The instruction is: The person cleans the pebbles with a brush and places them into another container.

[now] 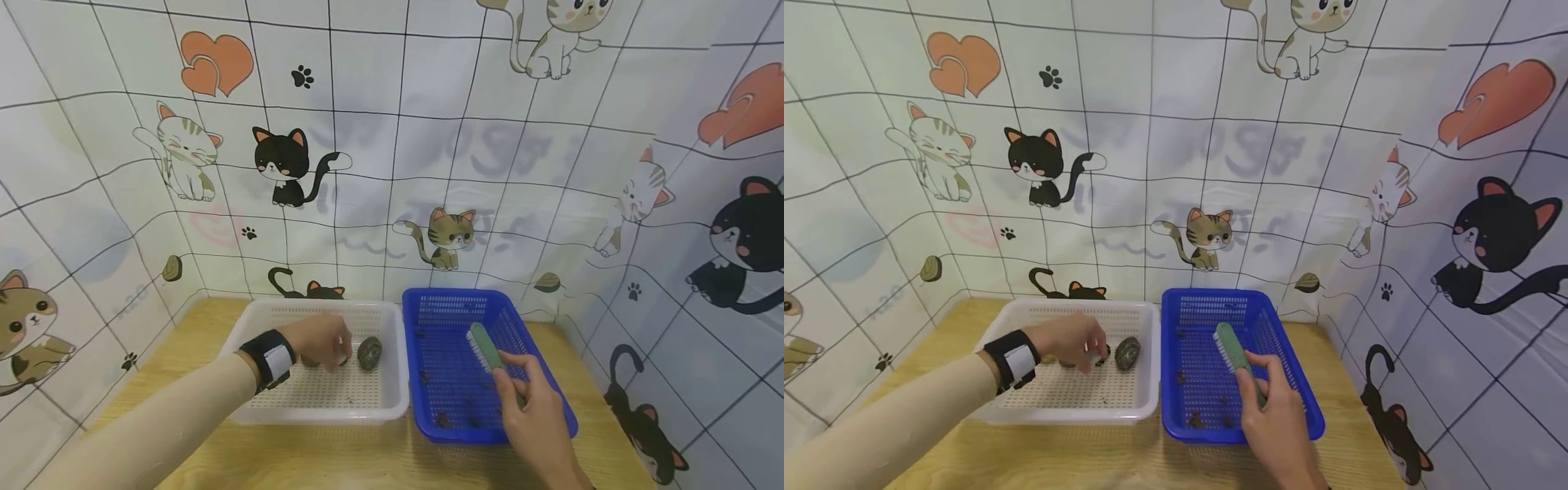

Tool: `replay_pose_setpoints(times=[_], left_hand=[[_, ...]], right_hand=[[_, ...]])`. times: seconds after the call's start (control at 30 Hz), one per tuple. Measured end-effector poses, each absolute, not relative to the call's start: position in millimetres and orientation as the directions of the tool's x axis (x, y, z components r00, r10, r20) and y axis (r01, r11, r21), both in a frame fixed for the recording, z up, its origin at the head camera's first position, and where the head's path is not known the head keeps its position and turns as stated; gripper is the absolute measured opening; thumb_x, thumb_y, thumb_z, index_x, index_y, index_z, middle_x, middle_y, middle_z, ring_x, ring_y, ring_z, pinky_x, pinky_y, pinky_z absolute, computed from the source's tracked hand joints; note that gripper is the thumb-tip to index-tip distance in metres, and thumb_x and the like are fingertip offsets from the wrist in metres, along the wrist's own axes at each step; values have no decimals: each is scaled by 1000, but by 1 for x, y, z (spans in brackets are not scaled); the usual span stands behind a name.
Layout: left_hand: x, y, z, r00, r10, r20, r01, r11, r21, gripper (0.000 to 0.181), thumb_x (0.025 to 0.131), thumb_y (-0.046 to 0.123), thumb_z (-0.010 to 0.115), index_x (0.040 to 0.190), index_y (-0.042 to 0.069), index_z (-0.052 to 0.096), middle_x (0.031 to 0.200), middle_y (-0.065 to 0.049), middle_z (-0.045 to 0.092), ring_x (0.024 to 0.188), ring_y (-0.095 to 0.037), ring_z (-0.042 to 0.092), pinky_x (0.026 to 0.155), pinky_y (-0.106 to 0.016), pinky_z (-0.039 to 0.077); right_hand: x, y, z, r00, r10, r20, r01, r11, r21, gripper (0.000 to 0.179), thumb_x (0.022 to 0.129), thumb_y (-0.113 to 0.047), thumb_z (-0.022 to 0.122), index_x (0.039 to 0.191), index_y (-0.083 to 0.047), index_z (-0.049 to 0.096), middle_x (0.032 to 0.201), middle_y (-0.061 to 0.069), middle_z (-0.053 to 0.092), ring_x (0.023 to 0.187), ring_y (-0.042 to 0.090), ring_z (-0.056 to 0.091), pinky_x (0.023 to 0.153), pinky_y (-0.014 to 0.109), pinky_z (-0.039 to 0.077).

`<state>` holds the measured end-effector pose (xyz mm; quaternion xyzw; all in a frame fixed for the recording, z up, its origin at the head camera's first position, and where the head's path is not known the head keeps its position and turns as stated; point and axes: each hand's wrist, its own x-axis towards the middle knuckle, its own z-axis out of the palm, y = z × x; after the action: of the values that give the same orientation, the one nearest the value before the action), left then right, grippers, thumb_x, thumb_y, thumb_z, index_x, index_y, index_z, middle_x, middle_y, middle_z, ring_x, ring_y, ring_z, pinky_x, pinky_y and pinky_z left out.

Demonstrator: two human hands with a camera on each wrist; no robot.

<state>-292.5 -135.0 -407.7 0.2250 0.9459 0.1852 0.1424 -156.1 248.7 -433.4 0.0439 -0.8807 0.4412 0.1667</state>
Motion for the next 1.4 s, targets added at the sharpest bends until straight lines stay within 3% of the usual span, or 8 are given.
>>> replay_pose_setpoints(times=[0.13, 0.47, 0.67, 0.87, 1.0, 1.1, 1.23, 1.4], left_hand=[[-291, -131, -414, -839, 493, -230, 399, 846, 354, 36, 75, -12, 101, 101, 9, 87, 95, -3, 78, 81, -16, 63, 67, -30, 54], [-293, -125, -435, -797, 525, -299, 484, 851, 203, 31, 75, -4, 105, 89, 15, 85, 94, 6, 77, 85, -7, 60, 80, -29, 61], [-296, -128, -437, -779, 552, -298, 507, 834, 219, 29, 76, -4, 105, 91, 12, 85, 99, 3, 79, 86, -5, 59, 83, -26, 61], [-298, -132, -434, -787, 553, -274, 494, 830, 258, 29, 76, -8, 101, 95, 8, 86, 94, 2, 75, 85, -9, 57, 78, -28, 56], [-293, -134, -424, -779, 581, -236, 523, 810, 266, 26, 81, -9, 95, 99, 7, 85, 95, -2, 77, 86, -12, 58, 80, -31, 58], [-287, -135, -416, -779, 588, -218, 524, 801, 289, 22, 86, -8, 91, 100, 8, 85, 103, -7, 81, 90, -15, 62, 87, -37, 63], [-282, -138, -410, -784, 592, -188, 516, 790, 332, 16, 95, -2, 89, 103, 11, 85, 108, -6, 83, 97, -15, 69, 95, -42, 66], [-279, -145, -408, -768, 630, -117, 565, 752, 339, 5, 103, 8, 87, 106, 12, 86, 102, 3, 84, 96, -11, 74, 93, -39, 68]], right_hand=[[-156, 251, -435, -944, 72, 323, -216, 606, -765, 38, 124, -29, 61, 154, -7, 59, 130, 29, 85, 86, 13, 78, 60, 27, 56], [-154, 256, -439, -955, 75, 288, -187, 602, -777, 40, 124, -32, 61, 156, -7, 58, 137, 33, 81, 123, 44, 85, 85, 44, 75], [-155, 256, -438, -958, 75, 276, -164, 645, -746, 40, 124, -32, 61, 157, -10, 58, 132, 26, 85, 110, 31, 87, 75, 27, 62], [-157, 256, -436, -960, 55, 273, -164, 680, -715, 41, 124, -34, 61, 157, -11, 58, 127, 21, 88, 98, 21, 83, 72, 26, 57], [-163, 258, -431, -975, 29, 221, -141, 690, -710, 44, 124, -37, 59, 160, -11, 56, 96, 10, 86, 70, 11, 70, 57, 26, 50], [-170, 261, -425, -978, 10, 206, -142, 692, -707, 46, 124, -34, 60, 161, -7, 55, 92, 9, 84, 68, 11, 71, 52, 27, 50], [-181, 267, -417, -971, -16, 238, -174, 733, -657, 47, 123, -30, 63, 159, 0, 58, 116, 23, 87, 101, 34, 88, 70, 39, 68], [-195, 269, -408, -974, -43, 221, -169, 787, -593, 50, 123, -32, 61, 161, 0, 57, 139, 33, 78, 129, 53, 79, 91, 61, 72]])
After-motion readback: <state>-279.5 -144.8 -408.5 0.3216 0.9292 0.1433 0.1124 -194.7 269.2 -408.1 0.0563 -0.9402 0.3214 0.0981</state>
